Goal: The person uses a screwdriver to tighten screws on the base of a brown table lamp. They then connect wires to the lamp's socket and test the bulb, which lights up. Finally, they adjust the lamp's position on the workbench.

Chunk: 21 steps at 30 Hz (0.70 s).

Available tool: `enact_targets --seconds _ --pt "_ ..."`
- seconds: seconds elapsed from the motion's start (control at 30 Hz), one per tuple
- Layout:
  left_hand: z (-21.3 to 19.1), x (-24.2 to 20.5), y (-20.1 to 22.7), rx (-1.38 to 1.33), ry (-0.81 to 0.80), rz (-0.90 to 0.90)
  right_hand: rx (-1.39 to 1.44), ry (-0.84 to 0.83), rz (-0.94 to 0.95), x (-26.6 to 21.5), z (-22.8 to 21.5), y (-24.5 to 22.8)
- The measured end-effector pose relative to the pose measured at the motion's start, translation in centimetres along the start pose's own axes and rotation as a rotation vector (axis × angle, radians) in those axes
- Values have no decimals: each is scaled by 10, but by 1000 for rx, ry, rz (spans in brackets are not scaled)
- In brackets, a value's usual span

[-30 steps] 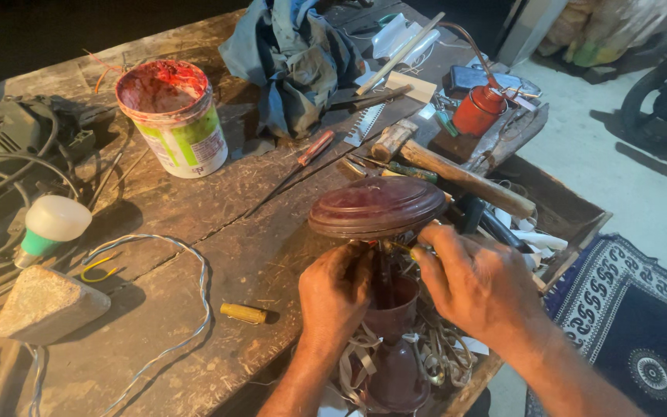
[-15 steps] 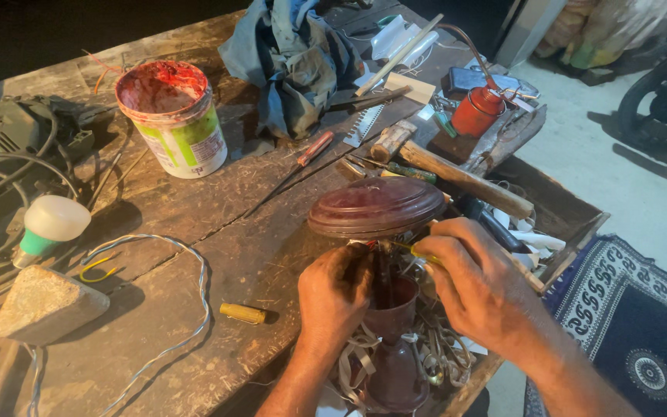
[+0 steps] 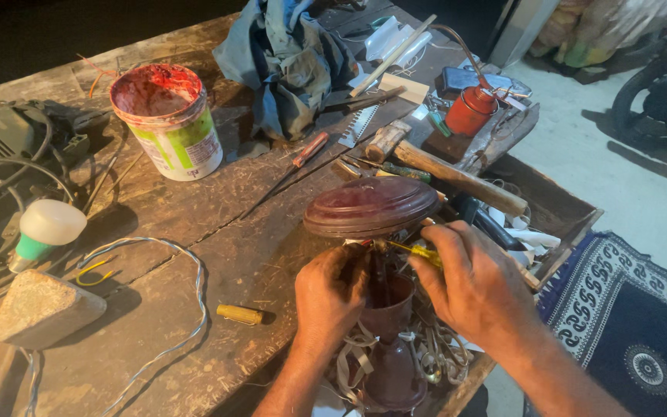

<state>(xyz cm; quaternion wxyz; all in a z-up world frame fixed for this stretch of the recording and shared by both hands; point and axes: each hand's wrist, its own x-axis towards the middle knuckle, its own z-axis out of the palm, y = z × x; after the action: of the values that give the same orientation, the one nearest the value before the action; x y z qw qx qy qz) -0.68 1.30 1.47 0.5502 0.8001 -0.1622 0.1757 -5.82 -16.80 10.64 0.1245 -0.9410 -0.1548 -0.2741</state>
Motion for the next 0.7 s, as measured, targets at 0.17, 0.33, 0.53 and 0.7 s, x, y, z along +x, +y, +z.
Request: enact_targets --seconds 0.17,0.33,0.53,0.7 --pt "0 0 -1 15 7 17 25 15 -64 -3 5 7" --pt "2 0 -2 -1 -1 -6 191 95 -157 -7 6 9" --pt "0 2 -2 8 -1 18 25 -143 99 -8 2 8" --pt "1 0 -2 15 -11 -1 158 -12 -110 -13 2 9"
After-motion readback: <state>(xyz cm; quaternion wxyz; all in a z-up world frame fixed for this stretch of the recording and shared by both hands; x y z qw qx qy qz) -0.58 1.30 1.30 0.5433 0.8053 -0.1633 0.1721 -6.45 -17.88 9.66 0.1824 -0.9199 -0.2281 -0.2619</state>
